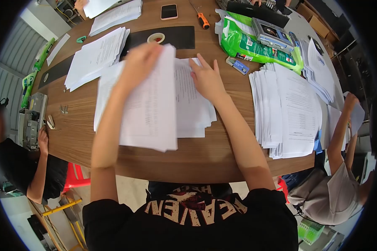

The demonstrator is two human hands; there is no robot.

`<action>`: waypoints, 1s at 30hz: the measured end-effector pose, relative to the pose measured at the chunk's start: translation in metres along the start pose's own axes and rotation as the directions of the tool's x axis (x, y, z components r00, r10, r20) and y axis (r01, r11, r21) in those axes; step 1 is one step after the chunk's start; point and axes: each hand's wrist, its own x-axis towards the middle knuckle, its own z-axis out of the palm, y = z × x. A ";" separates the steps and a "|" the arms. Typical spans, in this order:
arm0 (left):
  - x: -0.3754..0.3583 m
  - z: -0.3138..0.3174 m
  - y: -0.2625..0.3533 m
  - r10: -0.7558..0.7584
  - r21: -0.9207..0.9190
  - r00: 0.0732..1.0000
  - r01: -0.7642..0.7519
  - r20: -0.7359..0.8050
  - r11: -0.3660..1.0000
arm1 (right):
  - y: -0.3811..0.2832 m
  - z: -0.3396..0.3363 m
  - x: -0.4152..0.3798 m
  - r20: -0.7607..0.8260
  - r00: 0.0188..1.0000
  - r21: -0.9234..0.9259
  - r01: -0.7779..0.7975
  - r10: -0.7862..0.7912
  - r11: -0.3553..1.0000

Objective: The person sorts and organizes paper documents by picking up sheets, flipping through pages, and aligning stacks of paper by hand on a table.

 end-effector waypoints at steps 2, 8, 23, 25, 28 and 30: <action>0.000 0.037 -0.004 0.033 0.179 0.999 -0.040 0.043 0.983 | -0.004 -0.005 0.001 -0.066 0.997 -0.011 0.039 -0.040 0.999; 0.003 0.081 -0.021 0.194 0.054 0.954 -0.187 -0.230 0.981 | -0.018 -0.026 0.015 -0.135 0.990 0.421 0.014 0.047 0.907; -0.014 0.088 -0.025 0.081 -0.094 0.984 -0.097 -0.157 0.991 | 0.010 -0.008 0.010 -0.085 0.977 0.549 -0.117 0.195 0.827; -0.014 0.085 -0.018 0.292 0.168 0.907 -0.251 -0.304 0.953 | 0.004 -0.017 0.013 -0.160 0.974 0.510 -0.054 0.157 0.858; -0.013 0.085 -0.022 0.287 0.067 0.885 -0.283 -0.365 0.957 | -0.009 -0.037 0.018 0.139 0.975 0.897 -0.197 0.171 0.395; -0.021 0.084 -0.023 0.068 -0.100 0.933 -0.110 -0.353 0.989 | -0.014 -0.048 0.019 0.258 0.966 0.966 -0.258 0.008 0.012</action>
